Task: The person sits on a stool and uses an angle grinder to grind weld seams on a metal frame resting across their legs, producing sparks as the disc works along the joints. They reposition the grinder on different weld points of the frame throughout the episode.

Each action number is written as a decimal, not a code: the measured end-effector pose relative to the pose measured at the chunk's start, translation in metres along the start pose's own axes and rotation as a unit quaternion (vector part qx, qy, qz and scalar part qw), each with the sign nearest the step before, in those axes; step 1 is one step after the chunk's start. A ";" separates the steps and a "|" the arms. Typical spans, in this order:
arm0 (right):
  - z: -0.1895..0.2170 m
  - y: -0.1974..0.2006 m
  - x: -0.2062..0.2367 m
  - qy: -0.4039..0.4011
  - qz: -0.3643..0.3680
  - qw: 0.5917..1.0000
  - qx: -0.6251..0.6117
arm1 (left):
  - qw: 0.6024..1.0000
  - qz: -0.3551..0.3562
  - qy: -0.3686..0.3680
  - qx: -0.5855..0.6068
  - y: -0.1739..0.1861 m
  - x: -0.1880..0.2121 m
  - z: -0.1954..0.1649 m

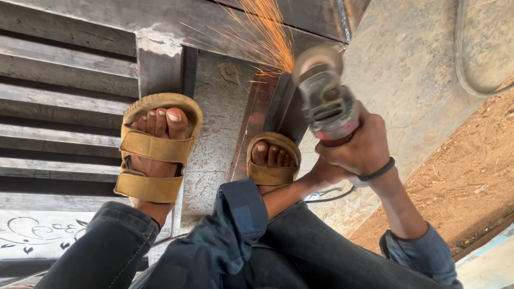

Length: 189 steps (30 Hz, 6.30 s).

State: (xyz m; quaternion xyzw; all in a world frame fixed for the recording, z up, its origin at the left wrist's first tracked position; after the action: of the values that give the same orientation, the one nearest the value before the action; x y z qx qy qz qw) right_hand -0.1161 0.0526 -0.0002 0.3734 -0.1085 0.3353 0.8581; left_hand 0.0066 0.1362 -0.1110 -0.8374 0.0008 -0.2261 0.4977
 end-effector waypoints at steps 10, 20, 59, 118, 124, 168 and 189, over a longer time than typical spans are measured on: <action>-0.012 0.007 0.004 -0.056 -0.033 0.998 0.005 | 0.999 -0.034 -0.028 0.013 0.003 0.008 -0.023; -0.007 0.008 -0.003 -0.036 -0.044 0.998 0.003 | 0.999 -0.007 -0.004 -0.034 0.011 -0.003 -0.006; -0.003 0.001 -0.003 -0.018 -0.029 0.999 0.021 | 0.995 0.001 -0.053 -0.090 0.007 -0.001 -0.035; -0.037 0.029 0.004 -0.055 -0.090 0.991 0.085 | 0.999 0.031 -0.008 0.006 0.002 -0.021 -0.019; -0.032 0.031 0.003 -0.024 -0.096 0.990 0.101 | 0.999 -0.002 0.014 0.043 0.008 -0.023 -0.008; -0.014 0.020 -0.007 0.012 -0.065 0.996 0.052 | 0.999 0.020 -0.038 0.019 0.004 -0.026 -0.033; -0.019 0.028 -0.008 -0.003 -0.075 0.994 0.074 | 0.999 0.003 -0.037 0.019 0.010 -0.035 -0.014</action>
State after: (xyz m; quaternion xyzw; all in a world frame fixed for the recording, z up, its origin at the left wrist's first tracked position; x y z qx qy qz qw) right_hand -0.1424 0.0761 -0.0010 0.4444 -0.0578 0.2757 0.8504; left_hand -0.0280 0.1274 -0.1270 -0.8357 -0.0192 -0.1931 0.5137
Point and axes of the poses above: each hand's wrist, its own x-axis away from the middle knuckle, its own y-axis out of the back of the hand, z = x × y, the point moved 10 cm from there along -x, towards the middle knuckle, and after that the axes turned 6 degrees about y, right-handed, at the moved point
